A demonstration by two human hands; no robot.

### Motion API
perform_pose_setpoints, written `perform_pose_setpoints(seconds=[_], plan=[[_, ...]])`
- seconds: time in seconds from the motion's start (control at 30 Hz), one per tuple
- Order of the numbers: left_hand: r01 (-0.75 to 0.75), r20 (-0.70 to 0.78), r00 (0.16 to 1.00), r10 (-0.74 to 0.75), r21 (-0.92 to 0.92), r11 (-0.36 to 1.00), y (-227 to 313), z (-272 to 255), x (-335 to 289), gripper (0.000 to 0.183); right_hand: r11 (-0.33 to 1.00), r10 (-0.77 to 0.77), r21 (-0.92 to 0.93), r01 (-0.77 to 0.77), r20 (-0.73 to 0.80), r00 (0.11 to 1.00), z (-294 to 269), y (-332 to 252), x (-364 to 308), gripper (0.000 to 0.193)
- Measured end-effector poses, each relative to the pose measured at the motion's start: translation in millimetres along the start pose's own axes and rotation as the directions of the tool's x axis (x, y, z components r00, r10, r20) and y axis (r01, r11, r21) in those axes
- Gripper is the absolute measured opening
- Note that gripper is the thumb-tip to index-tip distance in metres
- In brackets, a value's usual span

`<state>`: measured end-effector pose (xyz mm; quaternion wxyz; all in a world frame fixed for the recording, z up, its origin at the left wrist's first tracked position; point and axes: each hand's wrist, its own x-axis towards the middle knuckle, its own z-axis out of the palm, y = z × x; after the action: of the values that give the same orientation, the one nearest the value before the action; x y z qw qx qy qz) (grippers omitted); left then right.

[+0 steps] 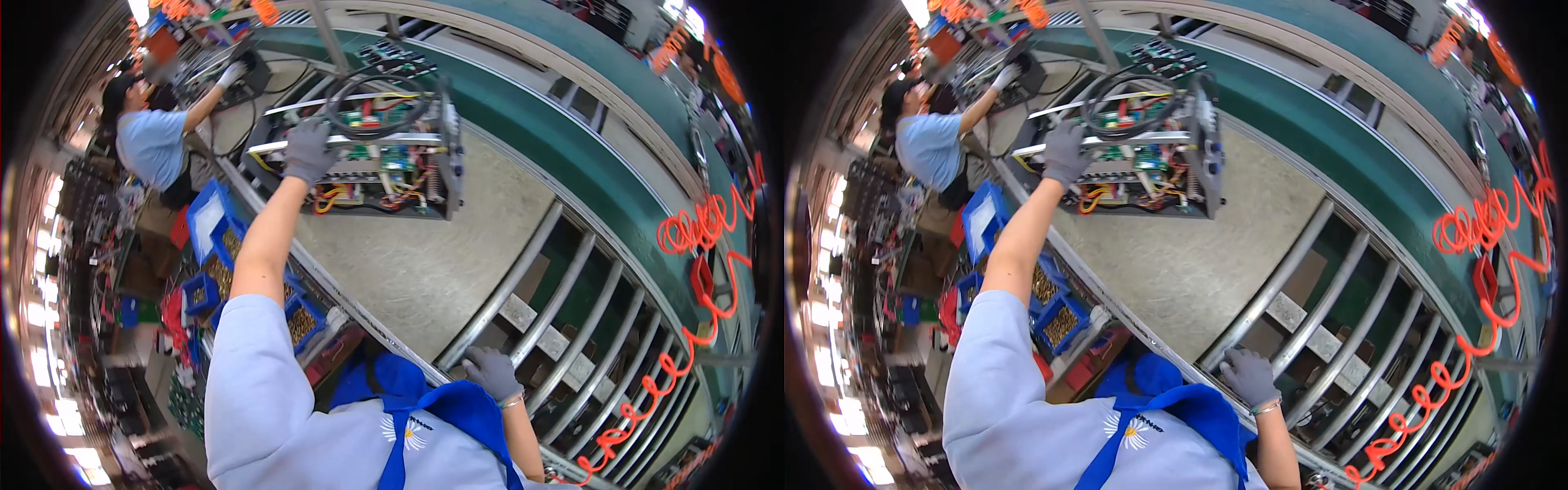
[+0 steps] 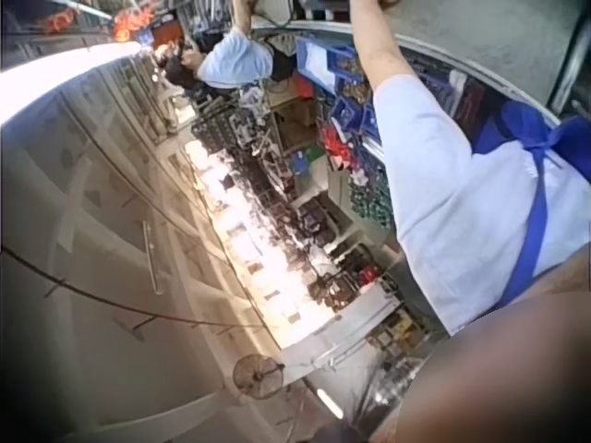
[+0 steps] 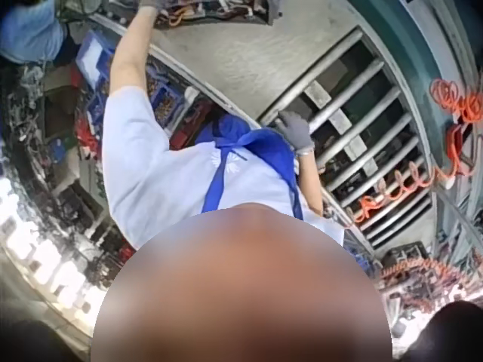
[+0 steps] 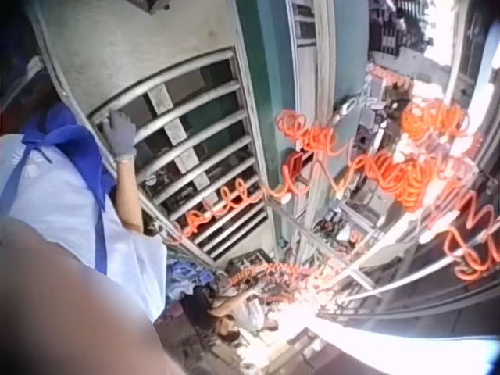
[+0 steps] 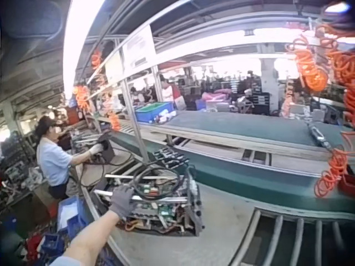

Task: The person assembles electronic components on a workbench, connecting wires to circuit boards and securing them within a metal frame. They handle multiple wires and boards, organizing and attaching them to the assembly.

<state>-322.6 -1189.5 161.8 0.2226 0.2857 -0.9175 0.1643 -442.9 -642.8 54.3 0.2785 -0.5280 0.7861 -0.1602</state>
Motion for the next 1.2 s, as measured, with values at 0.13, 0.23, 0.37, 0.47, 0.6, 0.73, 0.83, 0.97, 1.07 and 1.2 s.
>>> perform_pose_setpoints(seconds=[0.13, 0.23, 0.37, 0.47, 0.6, 0.73, 0.83, 0.97, 1.07, 1.2], plan=[[0.038, 0.017, 0.999, -0.039, 0.072, 0.997, -57.6, 8.6, 11.5, 0.058, 0.994, 0.103, 0.039, -0.102, -0.025, 0.994, 7.3, -11.1, -17.3, 0.032], [0.081, -0.216, 0.973, -0.075, 0.021, 0.996, -93.3, 26.4, 5.5, 0.071, 0.985, 0.166, 0.058, -0.163, -0.062, 0.984, 7.8, -20.5, -29.3, 0.032], [0.03, -0.289, 0.95, -0.113, -0.278, 0.96, -24.3, 20.5, 31.7, 0.074, 0.962, 0.274, 0.029, -0.273, -0.076, 0.959, 24.6, -19.5, -38.4, 0.032], [0.079, 0.045, 0.997, -0.065, -0.496, 0.865, 11.1, 17.6, 56.9, 0.067, 0.963, 0.267, -0.021, -0.27, -0.105, 0.958, 39.7, -14.2, -37.5, 0.034], [-0.115, -0.075, 0.991, 0.111, -0.043, 0.992, -67.5, 120.1, 80.7, 0.071, 0.955, 0.286, 0.009, -0.298, -0.301, 0.91, 23.5, -22.8, -30.6, 0.03], [-0.02, -0.336, 0.939, 0.069, 0.147, 0.989, -58.9, 162.6, 90.8, 0.075, 0.871, 0.489, 0.112, -0.478, -0.279, 0.827, 28.5, -36.7, -49.7, 0.03], [0.134, -0.33, 0.94, -0.092, 0.109, 0.985, -41.2, 141.0, 83.5, 0.075, 0.812, 0.583, 0.138, -0.567, -0.22, 0.782, 46.5, -44.4, -68.0, 0.03], [0.205, -0.328, 0.926, -0.185, 0.026, 0.979, -10.6, 146.0, 37.1, 0.075, 0.796, 0.605, 0.14, -0.588, -0.151, 0.782, 56.1, -51.8, -80.7, 0.03], [0.022, -0.258, 0.953, -0.162, -0.474, 0.881, 143.1, 105.5, -54.8, 0.076, 0.799, 0.598, 0.173, -0.576, -0.132, 0.79, 63.8, -42.1, -87.5, 0.031], [0.302, 0.294, 0.947, -0.128, -0.677, 0.671, 295.0, 30.2, -171.8, 0.074, 0.796, 0.599, 0.261, -0.547, -0.201, 0.775, 34.8, -18.1, -111.2, 0.028]])
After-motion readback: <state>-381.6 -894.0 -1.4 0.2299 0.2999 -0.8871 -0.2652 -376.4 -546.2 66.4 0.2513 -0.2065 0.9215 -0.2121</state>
